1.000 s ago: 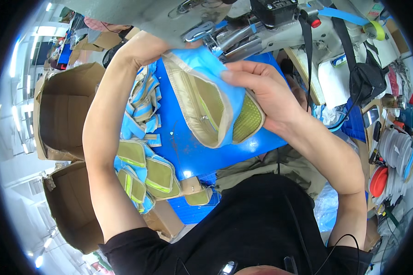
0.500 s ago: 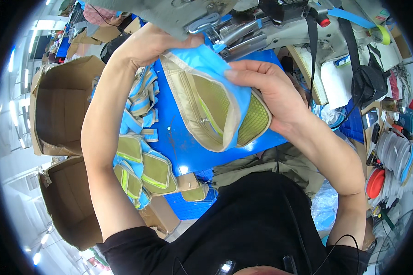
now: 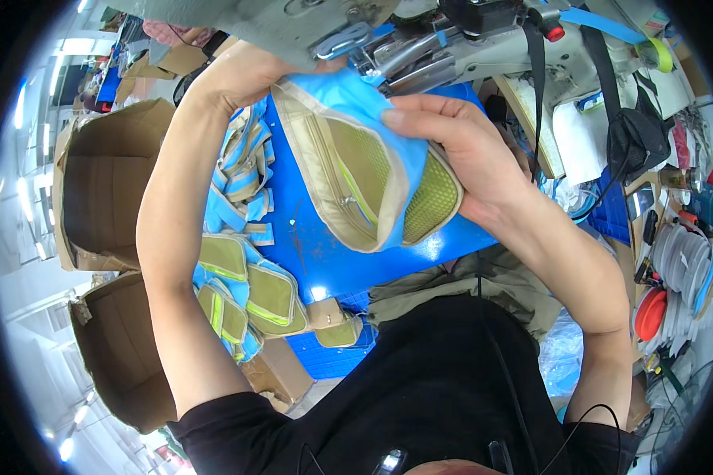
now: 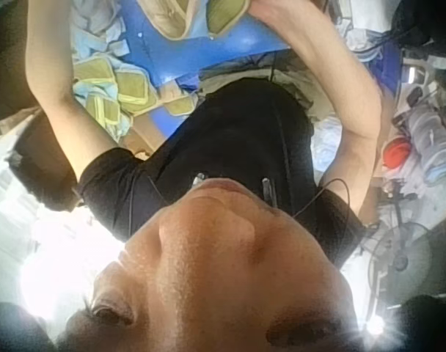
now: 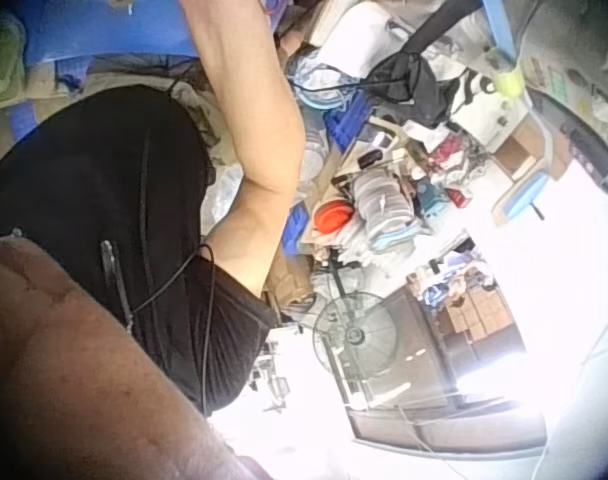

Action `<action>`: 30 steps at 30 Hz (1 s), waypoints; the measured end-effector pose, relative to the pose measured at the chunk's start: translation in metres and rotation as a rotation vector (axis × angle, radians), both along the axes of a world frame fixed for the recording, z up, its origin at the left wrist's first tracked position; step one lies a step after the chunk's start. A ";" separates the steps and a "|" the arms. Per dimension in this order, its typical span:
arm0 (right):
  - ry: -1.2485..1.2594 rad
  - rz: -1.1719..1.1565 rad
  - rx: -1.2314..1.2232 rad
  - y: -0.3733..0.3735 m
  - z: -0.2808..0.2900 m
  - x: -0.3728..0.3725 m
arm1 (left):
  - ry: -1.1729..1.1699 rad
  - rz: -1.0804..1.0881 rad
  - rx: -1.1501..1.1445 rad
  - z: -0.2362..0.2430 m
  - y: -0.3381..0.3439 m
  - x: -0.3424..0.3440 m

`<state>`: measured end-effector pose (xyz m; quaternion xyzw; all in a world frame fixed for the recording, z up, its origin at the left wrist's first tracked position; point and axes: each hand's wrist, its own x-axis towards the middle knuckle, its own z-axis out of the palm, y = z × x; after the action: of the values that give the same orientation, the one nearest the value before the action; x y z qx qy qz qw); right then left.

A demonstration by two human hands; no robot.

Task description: The person threads a sewing machine with blue thread, cuts the thread, and then repeatedly handles small blue and green fabric masks. They pick up masks, open and close zippers, and inspect the seams and interior lining before placing them back on the table.

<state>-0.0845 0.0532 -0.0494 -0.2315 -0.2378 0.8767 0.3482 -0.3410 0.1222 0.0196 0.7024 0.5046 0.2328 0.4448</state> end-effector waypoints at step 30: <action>-0.049 -0.114 0.004 -0.008 0.006 -0.003 | -0.237 0.709 0.576 -0.048 -0.093 0.055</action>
<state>-0.0877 0.0453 -0.0437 -0.2656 -0.2343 0.8491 0.3919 -0.2856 0.0287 -0.0280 0.5501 0.5741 0.5794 0.1792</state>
